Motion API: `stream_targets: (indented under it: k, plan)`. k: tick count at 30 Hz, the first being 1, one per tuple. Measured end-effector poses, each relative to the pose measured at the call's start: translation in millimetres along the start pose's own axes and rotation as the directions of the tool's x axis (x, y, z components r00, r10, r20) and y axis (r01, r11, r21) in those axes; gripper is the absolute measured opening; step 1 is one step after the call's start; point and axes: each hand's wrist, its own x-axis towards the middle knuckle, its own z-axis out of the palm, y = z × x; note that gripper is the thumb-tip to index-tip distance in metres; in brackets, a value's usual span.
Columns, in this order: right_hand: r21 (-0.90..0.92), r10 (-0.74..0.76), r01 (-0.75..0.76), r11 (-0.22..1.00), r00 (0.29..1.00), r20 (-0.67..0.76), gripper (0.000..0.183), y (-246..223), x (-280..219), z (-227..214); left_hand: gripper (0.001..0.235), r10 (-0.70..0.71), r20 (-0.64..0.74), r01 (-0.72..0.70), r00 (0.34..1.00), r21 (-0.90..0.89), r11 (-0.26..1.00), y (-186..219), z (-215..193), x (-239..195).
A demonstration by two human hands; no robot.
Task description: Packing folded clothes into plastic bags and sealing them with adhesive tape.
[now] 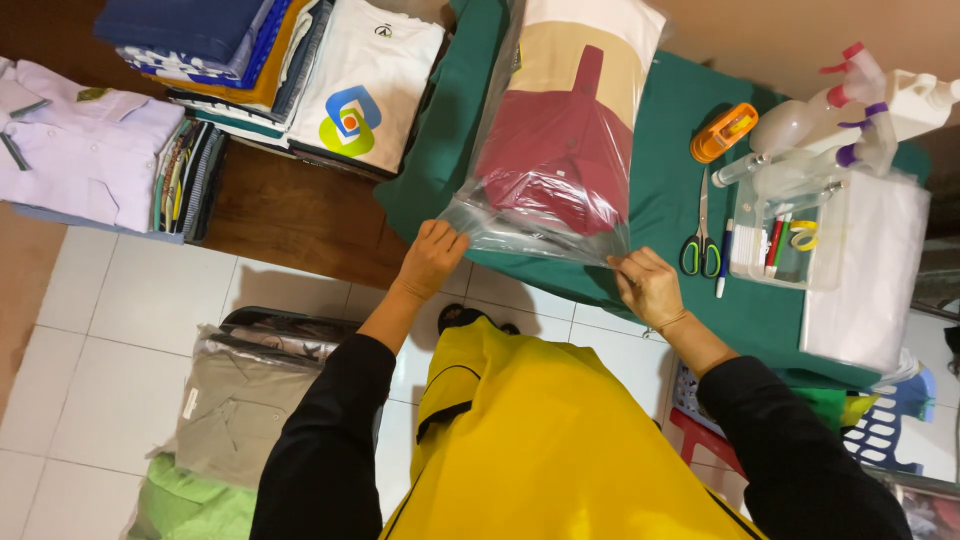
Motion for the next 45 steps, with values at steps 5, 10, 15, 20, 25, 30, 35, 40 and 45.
stream_targets:
  k: [5,10,15,20,25,30,35,40,45]
  plan:
    - [-0.053,-0.035,0.036,0.998,0.999,0.007,0.024,0.8,-0.8,0.5,0.014,0.03,-0.048,-0.03,0.998,-0.017,0.999,-1.9,-1.4,2.3]
    - [-0.121,-0.096,0.098,0.988,0.995,0.026,0.022,-1.4,0.8,-3.2,0.009,0.028,-0.031,-0.028,0.999,-0.006,1.0,0.5,-5.9,6.2]
    - [-0.216,-0.198,0.213,0.953,0.976,0.089,0.028,-1.5,2.2,-5.7,0.009,0.075,-0.081,-0.066,0.994,0.105,0.992,7.2,-22.5,17.6]
    - [-0.25,-0.228,0.256,0.934,0.964,0.133,0.035,2.0,1.8,-7.1,0.009,0.06,-0.039,-0.056,0.997,0.1,0.993,2.7,-10.6,8.0]
    - [-0.261,-0.258,0.292,0.92,0.953,0.156,0.034,2.4,4.5,-8.7,0.008,0.062,-0.048,-0.056,0.997,0.12,0.991,3.2,-12.8,10.4]
    - [-0.266,-0.288,0.321,0.909,0.945,0.158,0.031,6.2,5.1,-6.5,0.008,0.046,-0.049,-0.038,0.998,0.164,0.986,5.3,-13.3,8.9]
    - [-0.264,-0.287,0.322,0.909,0.944,0.165,0.03,9.0,6.5,-6.1,0.01,0.044,-0.061,-0.03,0.997,0.215,0.976,8.4,-18.3,8.8]
    - [-0.276,-0.303,0.351,0.895,0.931,0.203,0.03,16.1,5.3,-3.6,0.007,0.051,-0.032,-0.04,0.998,0.27,0.962,7.3,-6.9,-0.3]
    - [-0.265,-0.344,0.388,0.883,0.918,0.199,0.023,17.0,5.4,-3.2,0.01,0.021,-0.067,-0.004,0.998,0.252,0.968,8.7,-2.8,-1.3]
